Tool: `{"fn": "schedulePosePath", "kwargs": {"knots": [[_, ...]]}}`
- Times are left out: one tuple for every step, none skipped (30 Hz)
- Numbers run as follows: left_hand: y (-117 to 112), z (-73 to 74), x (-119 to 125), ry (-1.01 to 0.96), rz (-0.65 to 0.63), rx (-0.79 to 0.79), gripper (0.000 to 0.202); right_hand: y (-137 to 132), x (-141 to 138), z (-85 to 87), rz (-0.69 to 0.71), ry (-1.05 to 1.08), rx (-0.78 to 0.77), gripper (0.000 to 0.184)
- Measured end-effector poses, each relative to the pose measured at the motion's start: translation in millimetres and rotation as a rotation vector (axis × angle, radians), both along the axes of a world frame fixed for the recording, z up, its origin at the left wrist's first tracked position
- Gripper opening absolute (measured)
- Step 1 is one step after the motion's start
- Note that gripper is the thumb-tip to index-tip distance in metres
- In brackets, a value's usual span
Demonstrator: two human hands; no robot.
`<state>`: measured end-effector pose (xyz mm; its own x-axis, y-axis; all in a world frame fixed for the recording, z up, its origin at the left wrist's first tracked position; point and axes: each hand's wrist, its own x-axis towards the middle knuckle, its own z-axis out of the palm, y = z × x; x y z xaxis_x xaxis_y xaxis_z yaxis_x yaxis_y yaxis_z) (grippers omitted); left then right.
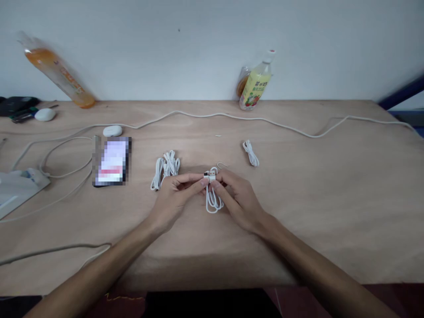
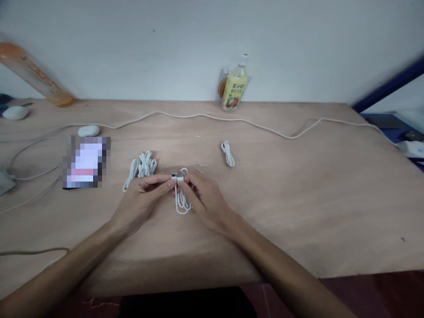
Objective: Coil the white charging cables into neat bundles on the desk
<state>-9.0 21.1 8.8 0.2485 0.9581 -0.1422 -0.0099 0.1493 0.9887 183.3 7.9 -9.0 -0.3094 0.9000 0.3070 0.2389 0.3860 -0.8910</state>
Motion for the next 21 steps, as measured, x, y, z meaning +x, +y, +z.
{"fn": "schedulePosePath", "kwargs": {"knots": [[-0.3,0.4,-0.1,0.003,0.001,-0.001,0.013,-0.1,-0.1,0.4,0.002,0.003,0.001,0.029],[-0.5,0.6,-0.3,0.004,0.004,-0.004,0.013,-0.3,-0.1,0.8,0.001,0.003,0.000,0.029],[-0.7,0.7,-0.4,0.004,0.007,-0.009,0.012,-0.5,0.0,1.2,-0.003,0.001,-0.002,0.029],[-0.8,0.7,-0.6,0.001,0.014,-0.016,0.012,-0.7,0.2,1.6,-0.006,-0.001,-0.004,0.029],[-0.8,0.5,-0.7,-0.007,0.020,-0.025,0.012,-1.0,0.4,2.0,-0.010,-0.003,-0.006,0.029],[-0.7,0.2,-0.7,-0.020,0.029,-0.034,0.012,-1.2,0.5,2.2,-0.013,-0.003,-0.007,0.029],[-0.5,-0.1,-0.7,-0.035,0.036,-0.045,0.012,-1.4,0.7,2.3,-0.014,-0.003,-0.008,0.029],[-0.2,-0.3,-0.5,-0.051,0.040,-0.056,0.013,-1.6,0.7,2.2,-0.016,-0.002,-0.009,0.029],[0.1,-0.5,-0.3,-0.064,0.041,-0.064,0.013,-1.6,0.7,1.9,-0.018,-0.004,-0.011,0.028],[0.4,-0.5,0.0,-0.074,0.039,-0.070,0.014,-1.6,0.7,1.4,-0.019,-0.007,-0.012,0.029],[0.7,-0.4,0.3,-0.079,0.038,-0.074,0.014,-1.6,0.7,0.8,-0.019,-0.011,-0.012,0.029],[0.9,-0.2,0.5,-0.081,0.035,-0.078,0.014,-1.5,0.7,0.1,-0.020,-0.014,-0.011,0.029],[1.1,0.1,0.7,-0.081,0.033,-0.081,0.014,-1.4,0.8,-0.6,-0.019,-0.016,-0.008,0.029],[1.1,0.5,0.9,-0.079,0.031,-0.085,0.014,-1.3,0.9,-1.2,-0.017,-0.016,-0.006,0.030],[1.1,0.8,0.9,-0.077,0.030,-0.087,0.013,-1.2,1.1,-1.8,-0.015,-0.014,-0.004,0.030],[1.1,1.0,0.9,-0.075,0.028,-0.087,0.013,-1.1,1.3,-2.2,-0.014,-0.013,-0.003,0.030],[1.0,1.1,0.8,-0.073,0.026,-0.085,0.012,-1.0,1.5,-2.4,-0.013,-0.013,-0.003,0.029],[0.9,1.1,0.7,-0.073,0.024,-0.081,0.012,-0.9,1.6,-2.5,-0.012,-0.012,-0.001,0.029],[0.8,0.9,0.5,-0.074,0.022,-0.077,0.012,-0.8,1.7,-2.5,-0.011,-0.012,-0.001,0.029],[0.8,0.7,0.3,-0.076,0.021,-0.074,0.011,-0.7,1.7,-2.3,-0.014,-0.013,-0.002,0.028],[0.7,0.5,0.1,-0.079,0.020,-0.073,0.011,-0.6,1.6,-2.0,-0.017,-0.012,-0.002,0.027]]}}
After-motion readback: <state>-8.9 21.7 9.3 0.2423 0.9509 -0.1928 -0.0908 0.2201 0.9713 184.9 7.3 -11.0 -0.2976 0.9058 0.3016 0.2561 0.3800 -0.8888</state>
